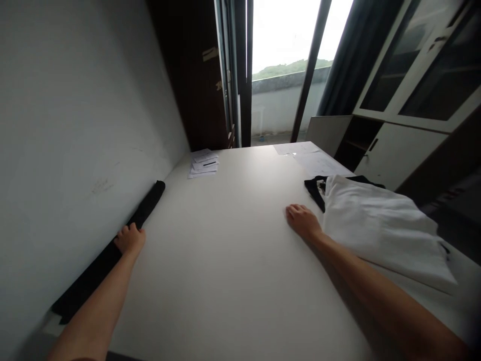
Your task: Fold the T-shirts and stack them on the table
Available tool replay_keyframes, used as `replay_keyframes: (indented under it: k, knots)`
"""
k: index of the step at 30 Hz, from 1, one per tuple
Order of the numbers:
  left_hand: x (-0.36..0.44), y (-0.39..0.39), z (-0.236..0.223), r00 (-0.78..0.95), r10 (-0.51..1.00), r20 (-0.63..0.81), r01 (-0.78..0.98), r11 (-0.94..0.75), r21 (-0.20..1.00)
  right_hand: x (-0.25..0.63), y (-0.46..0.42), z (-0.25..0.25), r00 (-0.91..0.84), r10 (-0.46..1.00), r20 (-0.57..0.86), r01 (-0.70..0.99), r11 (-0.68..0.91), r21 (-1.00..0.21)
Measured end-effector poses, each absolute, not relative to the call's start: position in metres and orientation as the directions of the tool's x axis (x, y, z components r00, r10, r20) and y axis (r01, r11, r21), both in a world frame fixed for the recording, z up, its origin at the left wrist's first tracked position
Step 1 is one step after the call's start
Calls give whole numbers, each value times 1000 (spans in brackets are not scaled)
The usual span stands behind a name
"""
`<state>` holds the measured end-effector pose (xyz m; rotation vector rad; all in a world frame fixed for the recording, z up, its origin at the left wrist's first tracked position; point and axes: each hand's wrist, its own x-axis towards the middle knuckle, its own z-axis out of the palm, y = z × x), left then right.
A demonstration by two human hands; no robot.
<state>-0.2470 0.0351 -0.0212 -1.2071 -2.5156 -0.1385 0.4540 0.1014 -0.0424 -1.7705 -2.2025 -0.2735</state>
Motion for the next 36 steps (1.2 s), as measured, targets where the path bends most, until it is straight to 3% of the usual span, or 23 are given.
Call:
replay_keyframes:
  k: [6,12,16,18,21,25,28,31,36]
  knots:
    - [-133,47,-16,-314,889,334,923,368,-112,391,117,-35,-165,928,333,967,219,-132]
    - [-6,54,-14,-137,944,299,990,144,-1,331,131,-30,-148,939,310,953,219,-209]
    - [69,38,-19,41,962,269,990,-76,119,311,132,-32,-223,923,312,911,311,-269]
    - [101,19,-19,175,950,259,955,-228,190,313,134,-32,-232,913,335,873,347,-342]
    - [131,-12,-12,375,900,223,858,-428,283,325,138,-34,-147,927,346,772,326,-546]
    - [134,-27,6,453,866,213,851,-491,186,334,142,-38,-40,943,330,635,279,-721]
    - [119,-17,8,334,934,130,931,-349,111,333,141,-40,-69,920,386,643,337,-688]
    - [107,-5,-3,294,954,60,947,-299,119,330,135,-37,-160,882,444,672,426,-605]
    - [108,0,-13,303,943,135,923,-326,206,326,119,-23,-436,769,467,622,633,-462]
